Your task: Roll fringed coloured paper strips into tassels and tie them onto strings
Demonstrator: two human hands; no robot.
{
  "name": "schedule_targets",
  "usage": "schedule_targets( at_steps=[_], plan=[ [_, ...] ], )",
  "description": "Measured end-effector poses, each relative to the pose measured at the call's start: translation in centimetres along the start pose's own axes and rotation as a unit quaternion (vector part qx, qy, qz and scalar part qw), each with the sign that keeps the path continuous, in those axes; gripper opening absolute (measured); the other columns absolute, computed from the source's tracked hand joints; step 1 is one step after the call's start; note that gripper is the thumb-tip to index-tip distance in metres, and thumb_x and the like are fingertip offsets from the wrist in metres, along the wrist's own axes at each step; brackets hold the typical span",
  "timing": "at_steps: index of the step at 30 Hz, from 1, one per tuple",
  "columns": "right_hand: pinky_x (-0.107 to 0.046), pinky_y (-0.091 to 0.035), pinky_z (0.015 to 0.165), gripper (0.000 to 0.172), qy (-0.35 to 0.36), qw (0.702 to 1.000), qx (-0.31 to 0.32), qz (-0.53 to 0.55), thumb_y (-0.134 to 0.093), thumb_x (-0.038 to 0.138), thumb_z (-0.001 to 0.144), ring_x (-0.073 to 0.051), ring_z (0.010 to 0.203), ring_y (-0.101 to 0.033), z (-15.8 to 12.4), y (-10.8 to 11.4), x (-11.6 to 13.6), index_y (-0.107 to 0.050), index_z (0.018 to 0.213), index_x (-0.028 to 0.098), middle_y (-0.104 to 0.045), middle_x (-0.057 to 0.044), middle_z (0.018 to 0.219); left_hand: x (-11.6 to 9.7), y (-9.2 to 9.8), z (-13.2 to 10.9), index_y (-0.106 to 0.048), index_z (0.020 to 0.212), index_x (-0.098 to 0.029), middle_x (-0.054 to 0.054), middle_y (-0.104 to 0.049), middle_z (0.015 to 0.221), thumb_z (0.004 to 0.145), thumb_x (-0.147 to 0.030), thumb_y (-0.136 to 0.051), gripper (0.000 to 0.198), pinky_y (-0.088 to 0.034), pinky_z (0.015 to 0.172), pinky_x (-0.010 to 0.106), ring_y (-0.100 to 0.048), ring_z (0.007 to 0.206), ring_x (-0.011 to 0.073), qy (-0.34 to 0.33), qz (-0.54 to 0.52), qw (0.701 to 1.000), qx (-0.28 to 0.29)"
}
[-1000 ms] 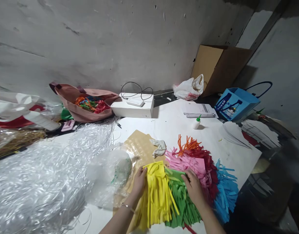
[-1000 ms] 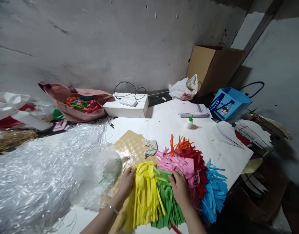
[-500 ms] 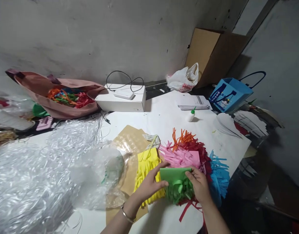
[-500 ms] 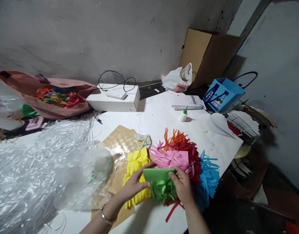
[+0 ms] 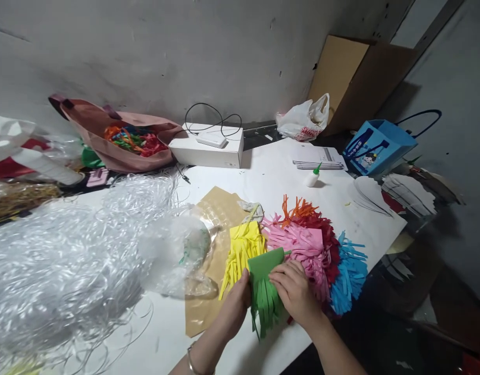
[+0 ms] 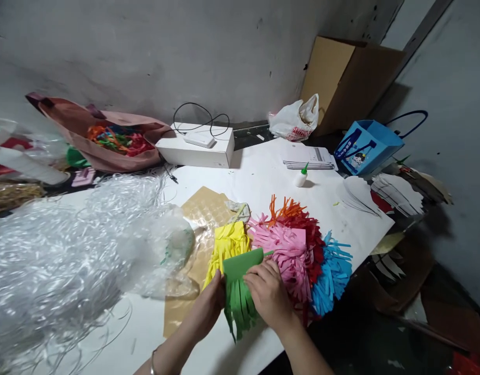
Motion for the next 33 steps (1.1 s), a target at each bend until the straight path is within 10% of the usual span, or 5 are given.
schedule_targets(
  at_steps=[15, 27, 33],
  plan=[
    [-0.043, -0.047, 0.092, 0.026, -0.016, 0.999, 0.042, 0.027, -0.064, 0.019, 0.087, -0.023, 0.103, -0.056, -1.4, -2.4, 3.9, -0.062, 0.112, 0.024, -0.063, -0.006, 0.107, 0.7, 0.5, -4.3, -0.065, 0.114, -0.018, 0.009, -0.069, 0.105, 0.086, -0.06, -0.05, 0.053, -0.044, 0.082, 0.031, -0.059, 0.101, 0.0233, 0.014, -0.003, 1.0, 0.014],
    [-0.035, -0.047, 0.081, 0.013, -0.051, 0.996, 0.008, 0.075, -0.054, 0.016, 0.091, -0.018, 0.086, -0.058, -0.9, -1.5, 3.6, -0.063, 0.085, 0.022, -0.064, -0.003, 0.087, 1.5, 2.9, -4.9, -0.051, 0.061, -0.016, -0.009, -0.036, 0.05, 0.072, -0.049, -0.074, 0.041, -0.021, 0.046, 0.022, -0.029, 0.046, 0.006, 0.032, 0.005, 0.995, -0.092],
    [-0.043, -0.043, 0.083, 0.019, -0.045, 0.999, -0.005, -0.016, -0.07, 0.033, 0.081, -0.025, 0.091, -0.055, -2.4, -1.5, 5.1, -0.06, 0.092, 0.021, -0.06, -0.007, 0.094, 1.2, 1.8, -5.0, -0.067, 0.089, -0.014, 0.002, -0.065, 0.072, 0.081, -0.043, -0.066, 0.03, -0.04, 0.058, 0.023, -0.057, 0.065, 0.0129, 0.011, -0.04, 0.997, -0.06]
  ],
)
Point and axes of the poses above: each hand's wrist, its own z-axis towards the middle knuckle, its own y-axis out of the back of the hand, x = y × z, the point moved 8 cm from there along z, towards the middle knuckle
